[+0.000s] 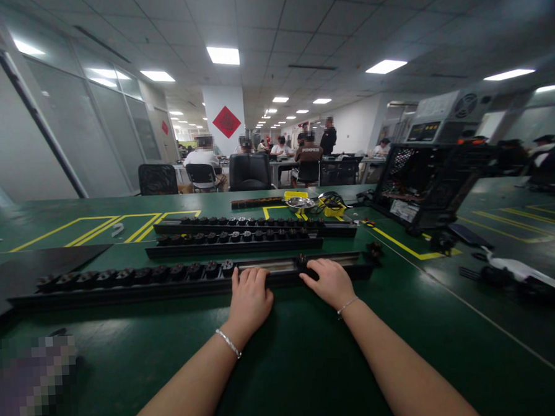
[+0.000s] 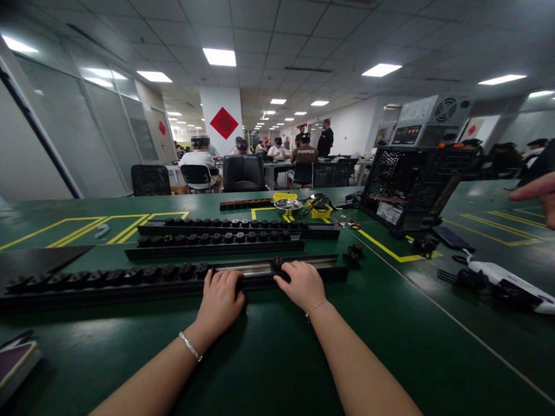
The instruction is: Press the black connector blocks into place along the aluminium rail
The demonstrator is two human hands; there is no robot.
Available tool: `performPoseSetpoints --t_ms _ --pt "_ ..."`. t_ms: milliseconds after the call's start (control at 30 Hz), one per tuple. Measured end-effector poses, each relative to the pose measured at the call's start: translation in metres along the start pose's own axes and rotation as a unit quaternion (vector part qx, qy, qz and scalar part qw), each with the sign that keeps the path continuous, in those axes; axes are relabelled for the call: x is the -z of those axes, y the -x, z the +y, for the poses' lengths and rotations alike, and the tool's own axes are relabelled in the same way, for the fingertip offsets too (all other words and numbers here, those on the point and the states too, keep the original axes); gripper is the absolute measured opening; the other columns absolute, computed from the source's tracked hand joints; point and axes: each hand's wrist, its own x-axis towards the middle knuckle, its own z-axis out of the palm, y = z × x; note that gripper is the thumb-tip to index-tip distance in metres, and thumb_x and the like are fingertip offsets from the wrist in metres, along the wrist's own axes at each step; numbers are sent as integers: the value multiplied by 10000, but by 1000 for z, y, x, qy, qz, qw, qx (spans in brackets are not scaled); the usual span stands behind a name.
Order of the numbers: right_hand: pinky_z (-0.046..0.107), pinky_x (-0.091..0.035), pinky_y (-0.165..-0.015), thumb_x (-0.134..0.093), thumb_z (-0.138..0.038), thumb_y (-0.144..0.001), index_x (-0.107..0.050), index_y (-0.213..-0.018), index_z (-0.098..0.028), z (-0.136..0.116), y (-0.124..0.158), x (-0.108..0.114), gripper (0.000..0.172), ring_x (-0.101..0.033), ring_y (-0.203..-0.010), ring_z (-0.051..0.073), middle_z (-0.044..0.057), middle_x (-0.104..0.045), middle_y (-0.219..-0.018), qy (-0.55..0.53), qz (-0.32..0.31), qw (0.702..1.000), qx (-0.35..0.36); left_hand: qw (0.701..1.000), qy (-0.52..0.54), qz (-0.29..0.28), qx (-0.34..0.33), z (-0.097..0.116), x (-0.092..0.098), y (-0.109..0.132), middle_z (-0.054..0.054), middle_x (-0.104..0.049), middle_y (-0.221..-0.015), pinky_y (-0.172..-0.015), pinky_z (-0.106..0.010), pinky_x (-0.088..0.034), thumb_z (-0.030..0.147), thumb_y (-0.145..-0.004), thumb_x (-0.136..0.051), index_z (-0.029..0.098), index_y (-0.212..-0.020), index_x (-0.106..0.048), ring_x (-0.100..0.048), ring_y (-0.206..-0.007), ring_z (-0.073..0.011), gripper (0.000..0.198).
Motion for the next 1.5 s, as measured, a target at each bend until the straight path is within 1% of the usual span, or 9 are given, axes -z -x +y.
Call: performPoseSetpoints --t_ms 167,367,433,533,600,767,1200,1333,1500 --pt "287 -358 -712 -438 -461 -837 -601 -746 -207 4 -1 1 315 -544 -783 171 35 -630 -791 -42 36 996 -69 1000 -2 -5 -7 0 0 0 -61 -616 -1045 -1080 -506 -161 157 -746 -444 217 -1039 -524 -499 -1053 -236 310" --pt "310 -358 -720 -472 -497 -799 -536 -657 -206 -1 -6 -6 330 -530 -773 187 46 -615 -761 -78 77 985 -133 1000 -3 -7 -7 1 0 0 -58 -614 -1038 -1074 -504 -165 155 -755 -436 214 -1033 -515 -499 -1041 -233 295" --pt "319 -355 -719 -482 -509 -783 -532 -680 -206 -4 -8 -9 324 -529 -779 196 47 -609 -758 -72 81 982 -157 1000 -4 -7 -6 2 1 0 -55 -615 -1030 -1070 -507 -168 152 -752 -439 213 -1028 -514 -499 -1038 -232 293" --pt "324 -354 -740 -512 -489 -760 -557 -811 -196 -6 -10 -11 301 -532 -813 200 50 -611 -814 -62 84 977 -187 1000 -5 -9 -3 2 1 0 -51 -614 -1031 -1068 -510 -170 163 -752 -449 215 -1023 -511 -501 -1036 -230 283" --pt "320 -350 -759 -526 -454 -752 -571 -868 -194 -8 -11 -12 288 -531 -838 197 54 -613 -863 -60 88 976 -192 1000 -6 -9 -2 2 1 0 -51 -613 -1034 -1069 -507 -170 168 -754 -452 216 -1020 -510 -502 -1036 -228 276" --pt "319 -342 -774 -526 -409 -752 -610 -864 -208 -10 -12 -11 245 -524 -875 202 59 -610 -914 -65 91 975 -193 1000 -7 -4 -5 2 0 0 -46 -616 -1021 -1067 -503 -177 164 -757 -448 220 -1008 -508 -505 -1029 -227 265" --pt "327 -330 -774 -484 -406 -759 -576 -795 -207 -9 -13 -11 222 -522 -817 196 47 -602 -825 -55 82 975 -198 1000 -1 -2 -7 1 0 0 -48 -612 -1021 -1064 -510 -180 155 -755 -440 216 -1009 -510 -503 -1035 -229 271" --pt "349 -326 -804 -469 -406 -763 -554 -759 -207 -8 -13 -9 217 -520 -781 193 43 -600 -796 -54 80 975 -202 1000 1 -2 -5 1 0 0 -51 -611 -1025 -1068 -508 -177 161 -754 -446 214 -1015 -512 -503 -1039 -229 275" --pt "405 -292 -882 -466 -409 -762 -543 -761 -213 -8 -12 -9 210 -526 -813 204 33 -598 -792 -49 77 972 -215 1000 3 0 -4 0 -1 0 -52 -612 -1026 -1073 -500 -170 162 -756 -442 213 -1019 -511 -505 -1041 -221 277"
